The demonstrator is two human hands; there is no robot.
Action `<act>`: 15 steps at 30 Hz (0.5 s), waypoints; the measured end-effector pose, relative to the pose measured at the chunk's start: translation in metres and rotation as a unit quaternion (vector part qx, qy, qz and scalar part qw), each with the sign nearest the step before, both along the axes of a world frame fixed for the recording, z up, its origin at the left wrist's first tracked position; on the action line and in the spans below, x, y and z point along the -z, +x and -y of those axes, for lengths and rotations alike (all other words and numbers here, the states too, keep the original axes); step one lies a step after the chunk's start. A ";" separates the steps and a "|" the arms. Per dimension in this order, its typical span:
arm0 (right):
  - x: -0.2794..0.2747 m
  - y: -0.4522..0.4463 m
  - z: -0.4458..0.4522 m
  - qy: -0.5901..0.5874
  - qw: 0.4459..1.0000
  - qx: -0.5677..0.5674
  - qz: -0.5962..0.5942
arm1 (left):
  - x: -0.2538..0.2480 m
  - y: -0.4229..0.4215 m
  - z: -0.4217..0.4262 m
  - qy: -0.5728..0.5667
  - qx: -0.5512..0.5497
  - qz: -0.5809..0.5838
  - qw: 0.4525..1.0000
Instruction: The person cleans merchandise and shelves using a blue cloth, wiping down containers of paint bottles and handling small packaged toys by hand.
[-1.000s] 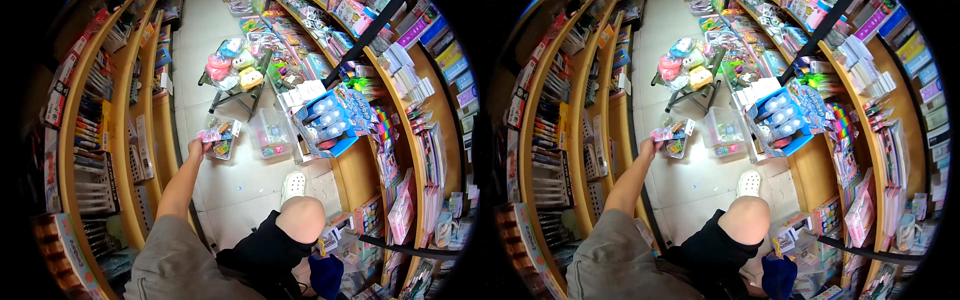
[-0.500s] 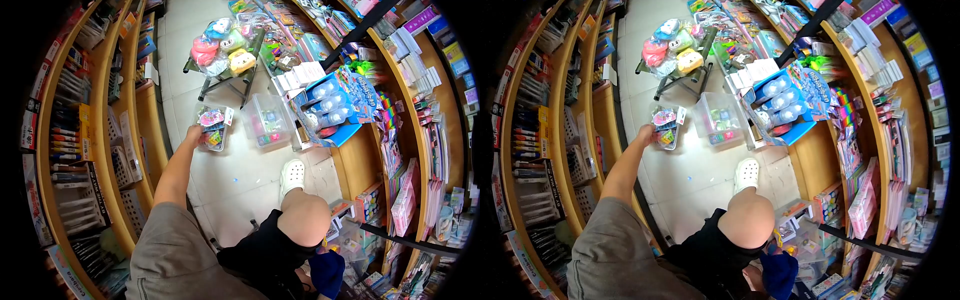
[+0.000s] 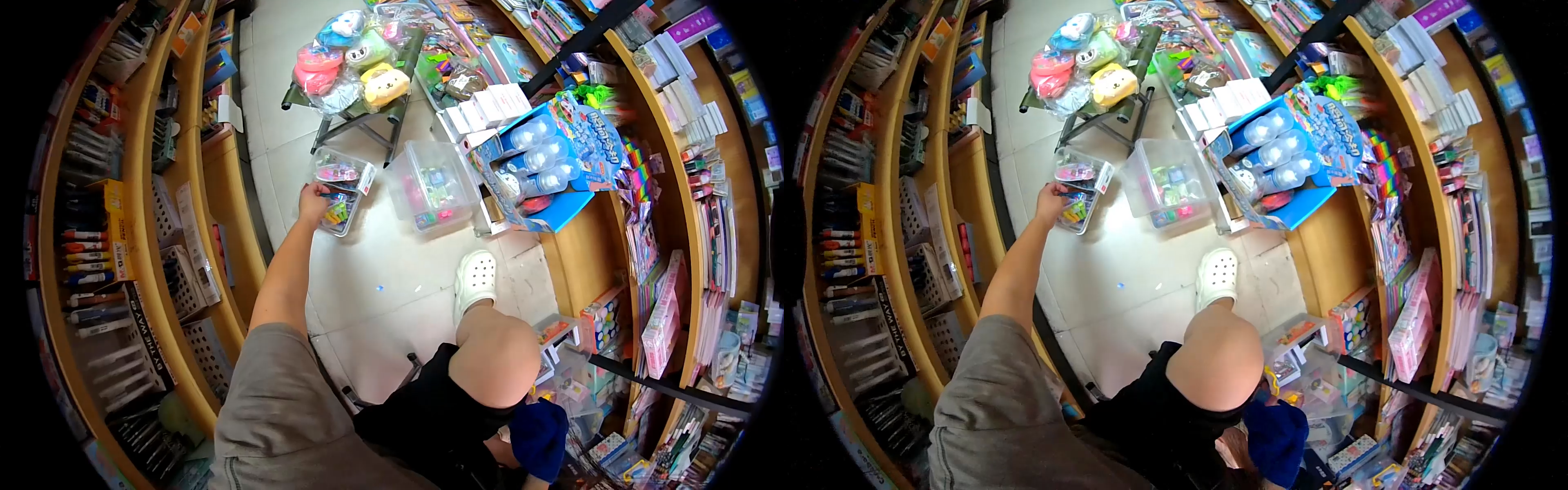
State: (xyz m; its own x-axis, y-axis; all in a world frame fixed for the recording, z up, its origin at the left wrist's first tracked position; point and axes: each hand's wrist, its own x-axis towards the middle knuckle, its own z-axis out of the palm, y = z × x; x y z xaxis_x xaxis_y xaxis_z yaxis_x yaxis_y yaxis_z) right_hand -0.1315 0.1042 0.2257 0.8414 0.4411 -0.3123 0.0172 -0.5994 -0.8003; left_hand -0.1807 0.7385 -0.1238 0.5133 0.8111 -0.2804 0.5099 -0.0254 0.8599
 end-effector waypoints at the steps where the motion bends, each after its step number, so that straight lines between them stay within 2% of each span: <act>1: -0.001 0.003 0.001 -0.064 0.993 -0.084 0.052 | 0.006 0.001 0.002 0.099 0.058 -0.067 0.991; 2: -0.003 0.006 0.002 -0.127 0.972 -0.168 0.103 | 0.012 0.002 0.004 0.196 0.114 -0.132 0.965; 4: -0.008 0.008 -0.003 -0.195 0.942 -0.233 0.144 | -0.032 0.016 0.027 0.214 0.123 -0.237 0.940; 6: -0.011 0.007 -0.007 -0.194 0.952 -0.197 0.128 | -0.048 0.026 0.038 0.241 0.106 -0.331 0.906; 7: -0.011 0.008 -0.008 -0.187 0.959 -0.179 0.119 | -0.053 0.031 0.036 0.242 0.137 -0.387 0.879; 9: -0.010 0.011 -0.014 -0.173 0.972 -0.133 0.086 | -0.069 0.044 0.037 0.203 0.140 -0.433 0.867; 15: -0.015 0.014 -0.031 -0.164 0.984 -0.061 0.035 | -0.053 0.060 0.029 0.179 0.151 -0.488 0.841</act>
